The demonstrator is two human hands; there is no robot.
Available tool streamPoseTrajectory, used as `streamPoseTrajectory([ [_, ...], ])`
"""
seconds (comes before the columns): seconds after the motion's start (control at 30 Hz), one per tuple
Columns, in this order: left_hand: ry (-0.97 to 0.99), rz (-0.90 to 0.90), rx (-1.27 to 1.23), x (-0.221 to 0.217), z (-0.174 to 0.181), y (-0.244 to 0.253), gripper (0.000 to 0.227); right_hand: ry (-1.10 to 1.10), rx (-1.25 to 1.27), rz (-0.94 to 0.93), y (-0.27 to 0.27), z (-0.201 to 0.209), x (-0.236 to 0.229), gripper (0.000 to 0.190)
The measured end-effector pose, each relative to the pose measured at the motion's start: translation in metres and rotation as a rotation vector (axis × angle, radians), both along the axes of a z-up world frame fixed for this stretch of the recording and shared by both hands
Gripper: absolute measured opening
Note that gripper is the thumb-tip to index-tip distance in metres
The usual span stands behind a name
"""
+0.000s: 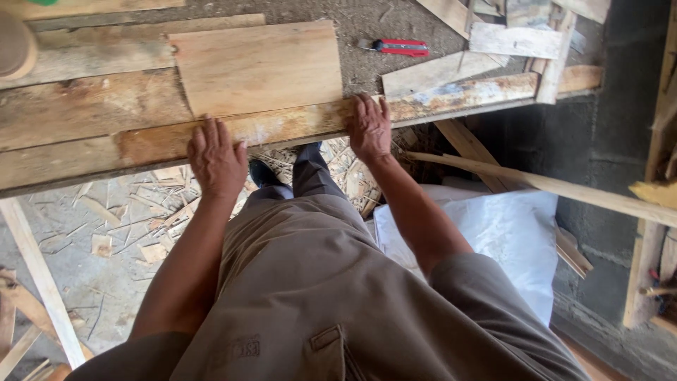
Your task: Fitting and trimming small wood panels onto a larger wooden structure.
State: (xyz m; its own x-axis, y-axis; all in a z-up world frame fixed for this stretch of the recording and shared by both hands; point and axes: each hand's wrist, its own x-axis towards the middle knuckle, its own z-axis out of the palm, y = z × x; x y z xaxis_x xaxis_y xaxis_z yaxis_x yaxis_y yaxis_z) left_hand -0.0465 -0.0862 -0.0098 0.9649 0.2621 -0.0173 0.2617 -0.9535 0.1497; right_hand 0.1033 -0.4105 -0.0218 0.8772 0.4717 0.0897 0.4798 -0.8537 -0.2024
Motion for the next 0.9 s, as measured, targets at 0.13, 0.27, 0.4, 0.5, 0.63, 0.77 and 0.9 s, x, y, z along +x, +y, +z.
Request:
streamPoseTrajectory([
  [0.13,-0.019,0.015,0.003,0.001,-0.008,0.003,0.071,0.202,-0.114,-0.116,0.024,0.050,0.011,0.050],
  [0.27,-0.001,0.011,-0.021,0.001,0.002,-0.001,0.072,0.210,0.352,-0.231,0.020,0.010,0.034,0.038],
  [0.4,-0.005,0.045,-0.031,0.002,0.000,0.000,0.071,0.274,0.701,-0.262,0.022,-0.068,0.074,0.026],
  [0.5,-0.029,0.040,-0.023,0.002,0.006,0.001,0.071,0.263,0.707,-0.363,0.032,-0.064,0.080,0.019],
  [0.63,-0.003,0.031,-0.048,0.006,0.018,0.001,0.070,0.378,0.724,-0.519,0.042,-0.045,0.079,0.019],
  [0.77,-0.037,0.032,-0.065,0.004,0.026,0.000,0.075,0.417,0.765,-0.552,0.032,-0.072,0.091,0.018],
  [0.9,-0.084,0.036,-0.003,0.004,0.011,0.001,0.079,0.409,0.710,-0.545,0.037,-0.059,0.089,0.019],
])
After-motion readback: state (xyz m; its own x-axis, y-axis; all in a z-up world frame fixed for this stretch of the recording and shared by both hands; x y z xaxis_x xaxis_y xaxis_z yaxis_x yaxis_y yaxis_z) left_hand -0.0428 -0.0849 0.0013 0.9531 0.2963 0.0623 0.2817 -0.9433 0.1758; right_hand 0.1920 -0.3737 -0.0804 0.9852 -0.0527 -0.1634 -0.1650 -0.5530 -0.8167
